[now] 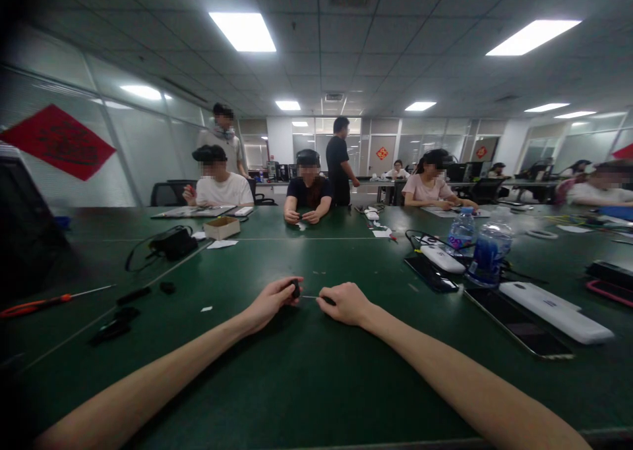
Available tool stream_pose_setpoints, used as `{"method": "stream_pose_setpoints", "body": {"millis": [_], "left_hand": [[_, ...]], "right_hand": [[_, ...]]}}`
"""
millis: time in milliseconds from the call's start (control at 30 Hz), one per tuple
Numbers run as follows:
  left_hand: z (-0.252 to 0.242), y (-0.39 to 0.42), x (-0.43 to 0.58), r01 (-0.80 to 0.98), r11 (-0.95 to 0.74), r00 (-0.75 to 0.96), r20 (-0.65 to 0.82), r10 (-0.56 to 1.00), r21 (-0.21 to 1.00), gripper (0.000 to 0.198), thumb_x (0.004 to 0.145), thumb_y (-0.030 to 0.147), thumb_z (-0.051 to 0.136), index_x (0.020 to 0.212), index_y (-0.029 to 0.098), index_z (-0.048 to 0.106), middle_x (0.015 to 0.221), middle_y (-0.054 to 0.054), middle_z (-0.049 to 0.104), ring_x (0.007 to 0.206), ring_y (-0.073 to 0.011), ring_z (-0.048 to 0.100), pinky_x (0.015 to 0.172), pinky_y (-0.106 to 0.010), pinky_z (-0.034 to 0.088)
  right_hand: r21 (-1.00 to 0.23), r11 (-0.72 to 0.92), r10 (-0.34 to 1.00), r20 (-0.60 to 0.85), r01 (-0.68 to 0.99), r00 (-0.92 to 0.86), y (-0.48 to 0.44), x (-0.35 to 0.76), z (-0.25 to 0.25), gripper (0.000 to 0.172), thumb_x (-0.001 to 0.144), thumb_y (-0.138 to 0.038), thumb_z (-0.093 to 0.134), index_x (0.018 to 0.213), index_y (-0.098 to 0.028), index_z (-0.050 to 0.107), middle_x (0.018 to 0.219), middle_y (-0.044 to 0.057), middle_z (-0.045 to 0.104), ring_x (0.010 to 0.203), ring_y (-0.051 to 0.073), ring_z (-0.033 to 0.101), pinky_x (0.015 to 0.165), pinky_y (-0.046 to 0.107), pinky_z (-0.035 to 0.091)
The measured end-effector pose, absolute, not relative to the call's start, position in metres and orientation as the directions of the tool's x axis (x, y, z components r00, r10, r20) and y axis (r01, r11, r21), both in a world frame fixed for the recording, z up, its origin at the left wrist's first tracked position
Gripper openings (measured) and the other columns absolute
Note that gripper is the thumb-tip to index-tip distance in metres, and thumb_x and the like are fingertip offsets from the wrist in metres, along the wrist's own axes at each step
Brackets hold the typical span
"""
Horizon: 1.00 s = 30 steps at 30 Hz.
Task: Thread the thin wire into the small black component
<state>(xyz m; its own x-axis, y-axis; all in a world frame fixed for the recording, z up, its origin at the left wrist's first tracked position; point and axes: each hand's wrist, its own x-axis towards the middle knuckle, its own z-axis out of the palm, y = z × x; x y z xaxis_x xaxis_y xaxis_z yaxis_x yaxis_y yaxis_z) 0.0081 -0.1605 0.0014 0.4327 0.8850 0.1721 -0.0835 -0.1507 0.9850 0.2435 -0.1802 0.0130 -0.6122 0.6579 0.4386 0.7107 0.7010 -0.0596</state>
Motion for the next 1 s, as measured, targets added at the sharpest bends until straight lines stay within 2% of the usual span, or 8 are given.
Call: {"method": "stream_pose_setpoints", "body": {"millis": [367, 667, 800, 933, 1000], "left_hand": [[0.001, -0.161, 0.008, -0.074, -0.181, 0.445, 0.194, 0.874, 0.981, 0.043, 0.082, 0.038, 0.056, 0.119, 0.017, 0.055, 0.106, -0.010, 0.058, 0.082, -0.0155, 0.057, 0.077, -0.030, 0.045], [0.005, -0.163, 0.007, -0.096, -0.189, 0.476, 0.212, 0.853, 0.977, 0.033, 0.078, 0.039, 0.061, 0.099, 0.013, 0.061, 0.099, -0.010, 0.060, 0.081, -0.0164, 0.059, 0.077, -0.031, 0.047], [0.001, -0.159, 0.008, -0.107, -0.140, 0.488, 0.174, 0.855, 0.984, 0.034, 0.079, 0.040, 0.061, 0.097, 0.011, 0.061, 0.096, -0.011, 0.061, 0.080, -0.0166, 0.060, 0.078, -0.032, 0.047], [-0.002, -0.158, 0.010, -0.024, -0.125, 0.587, 0.115, 0.801, 0.992, 0.034, 0.077, 0.038, 0.064, 0.096, 0.010, 0.062, 0.093, -0.011, 0.061, 0.079, -0.0177, 0.061, 0.077, -0.033, 0.048], [-0.002, -0.158, 0.010, -0.050, -0.113, 0.587, 0.121, 0.800, 0.992, 0.034, 0.078, 0.037, 0.063, 0.099, 0.010, 0.061, 0.096, -0.012, 0.061, 0.080, -0.0170, 0.061, 0.077, -0.032, 0.048]], "right_hand": [[-0.019, 0.692, 0.652, 0.445, 0.722, -0.614, -0.181, 0.242, 0.014, 0.028, 0.091, -0.037, 0.043, 0.091, -0.021, 0.066, 0.071, 0.002, 0.067, 0.061, 0.013, 0.059, 0.062, 0.023, 0.037], [0.046, 0.642, 0.683, 0.417, 0.765, -0.599, -0.189, 0.244, 0.016, 0.033, 0.094, -0.040, 0.037, 0.095, -0.021, 0.064, 0.074, 0.004, 0.066, 0.060, 0.013, 0.057, 0.058, 0.023, 0.034], [-0.030, 0.627, 0.709, 0.438, 0.779, -0.553, -0.186, 0.244, 0.011, 0.034, 0.094, -0.041, 0.036, 0.094, -0.020, 0.063, 0.074, 0.004, 0.066, 0.061, 0.014, 0.058, 0.060, 0.023, 0.035], [-0.216, 0.467, 0.807, 0.501, 0.858, -0.313, -0.177, 0.242, 0.007, 0.038, 0.097, -0.038, 0.028, 0.097, -0.020, 0.062, 0.065, 0.002, 0.063, 0.053, 0.012, 0.056, 0.055, 0.022, 0.035], [-0.217, 0.455, 0.813, 0.497, 0.864, -0.303, -0.175, 0.240, 0.007, 0.036, 0.095, -0.038, 0.031, 0.096, -0.021, 0.063, 0.065, 0.001, 0.063, 0.054, 0.013, 0.056, 0.056, 0.022, 0.035]]}}
